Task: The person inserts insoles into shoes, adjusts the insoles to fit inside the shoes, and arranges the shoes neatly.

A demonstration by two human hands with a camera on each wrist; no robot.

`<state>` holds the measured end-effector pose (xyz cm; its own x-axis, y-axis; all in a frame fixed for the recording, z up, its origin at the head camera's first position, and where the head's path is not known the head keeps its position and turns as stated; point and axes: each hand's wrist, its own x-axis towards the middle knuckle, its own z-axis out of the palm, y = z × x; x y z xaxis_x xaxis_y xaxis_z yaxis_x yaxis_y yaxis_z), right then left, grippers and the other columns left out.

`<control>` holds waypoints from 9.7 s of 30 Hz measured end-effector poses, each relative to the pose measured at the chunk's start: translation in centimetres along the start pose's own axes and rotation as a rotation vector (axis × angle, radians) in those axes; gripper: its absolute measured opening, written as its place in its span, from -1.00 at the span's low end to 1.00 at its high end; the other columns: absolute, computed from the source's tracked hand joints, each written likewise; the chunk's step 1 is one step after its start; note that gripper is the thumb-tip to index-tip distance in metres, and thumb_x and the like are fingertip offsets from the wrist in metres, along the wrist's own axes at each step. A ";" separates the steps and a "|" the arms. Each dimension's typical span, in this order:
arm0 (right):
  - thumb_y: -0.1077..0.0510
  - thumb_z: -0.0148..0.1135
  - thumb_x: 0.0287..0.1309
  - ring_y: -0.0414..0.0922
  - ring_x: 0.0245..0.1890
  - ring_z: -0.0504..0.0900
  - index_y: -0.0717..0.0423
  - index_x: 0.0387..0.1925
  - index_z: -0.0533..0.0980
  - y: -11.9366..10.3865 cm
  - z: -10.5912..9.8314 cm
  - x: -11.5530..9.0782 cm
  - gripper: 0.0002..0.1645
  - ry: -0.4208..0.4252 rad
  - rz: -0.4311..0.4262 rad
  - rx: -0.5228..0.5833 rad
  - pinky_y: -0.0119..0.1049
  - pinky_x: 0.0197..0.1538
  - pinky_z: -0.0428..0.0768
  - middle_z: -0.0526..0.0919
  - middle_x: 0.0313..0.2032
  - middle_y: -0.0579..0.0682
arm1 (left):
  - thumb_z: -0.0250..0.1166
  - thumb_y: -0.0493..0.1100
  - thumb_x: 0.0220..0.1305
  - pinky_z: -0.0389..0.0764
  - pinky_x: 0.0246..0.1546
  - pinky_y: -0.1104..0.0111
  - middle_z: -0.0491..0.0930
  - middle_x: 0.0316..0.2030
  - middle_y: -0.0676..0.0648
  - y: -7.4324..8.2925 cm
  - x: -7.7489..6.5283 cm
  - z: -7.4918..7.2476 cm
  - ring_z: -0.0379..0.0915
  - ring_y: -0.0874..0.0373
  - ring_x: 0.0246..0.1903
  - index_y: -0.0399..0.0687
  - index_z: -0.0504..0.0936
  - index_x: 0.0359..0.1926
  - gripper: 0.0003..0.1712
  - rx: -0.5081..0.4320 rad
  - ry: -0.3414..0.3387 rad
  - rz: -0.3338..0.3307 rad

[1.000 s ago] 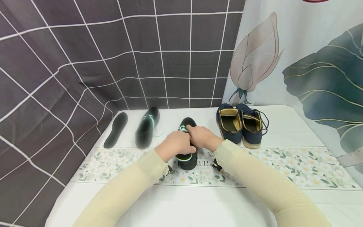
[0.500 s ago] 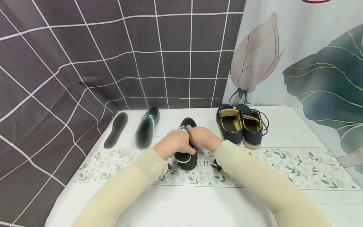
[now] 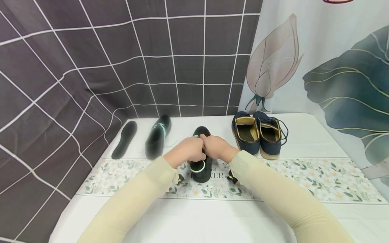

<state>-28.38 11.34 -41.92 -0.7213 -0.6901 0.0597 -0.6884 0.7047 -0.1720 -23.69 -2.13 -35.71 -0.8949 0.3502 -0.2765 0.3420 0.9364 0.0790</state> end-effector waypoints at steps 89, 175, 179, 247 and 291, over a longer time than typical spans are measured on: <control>0.12 -0.08 0.53 -0.13 -0.56 0.52 0.12 -0.17 0.31 0.3 0.5 0.3 -0.86 -0.010 0.079 0.066 -0.18 -0.41 0.47 0.43 -0.58 -0.04 | 0.23 -0.05 0.44 0.59 0.07 0.38 0.70 -0.07 0.09 -4.1 -2.7 5.5 0.62 0.23 -0.02 0.01 0.77 -0.06 -0.76 -0.071 0.383 0.443; 0.09 -0.11 0.54 -0.11 -0.44 0.61 0.11 -0.09 0.31 0.5 0.9 0.3 -0.83 -0.022 0.095 0.059 -0.15 -0.33 0.53 0.51 -0.49 -0.03 | 0.19 0.24 0.38 0.27 -0.13 0.25 0.51 -0.59 0.19 -3.3 -1.6 4.9 0.39 0.21 -0.23 0.25 0.58 -0.60 -0.57 0.017 -0.017 0.344; 0.09 -0.10 0.53 -0.11 -0.45 0.60 0.12 -0.09 0.31 0.5 0.8 0.1 -0.83 -0.026 0.098 0.063 -0.15 -0.34 0.52 0.51 -0.48 -0.03 | 0.21 0.20 0.39 0.26 -0.17 0.29 0.47 -0.64 0.16 -3.2 -1.5 5.2 0.39 0.23 -0.34 0.22 0.53 -0.62 -0.57 -0.015 0.001 0.362; -0.01 -0.02 0.51 -0.15 -0.51 0.51 0.11 -0.03 0.30 -0.5 0.9 -0.9 -0.73 0.024 0.210 0.116 -0.22 -0.41 0.45 0.59 -0.38 0.00 | -0.29 0.05 0.55 0.39 0.34 0.23 0.39 0.40 0.09 -5.1 -0.1 5.5 0.33 0.13 0.37 0.13 0.44 0.41 -0.41 0.088 -0.011 0.228; 0.14 -0.27 0.48 -0.07 -0.54 0.58 0.41 0.52 -0.07 -1.3 1.4 -1.7 -0.28 -0.061 0.434 0.479 -0.17 -0.26 0.54 0.69 -0.40 0.19 | -0.24 0.15 0.58 0.53 0.21 0.06 0.36 0.31 -0.47 -8.9 -0.1 8.9 0.44 -0.26 0.25 -0.37 0.15 0.48 -0.24 -1.446 0.101 -0.177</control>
<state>-26.19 11.40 -43.15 -0.9109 -0.3769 -0.1677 -0.2145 0.7799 -0.5880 -24.07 -10.68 -44.90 -0.9307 0.1733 -0.3223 -0.2981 0.1519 0.9424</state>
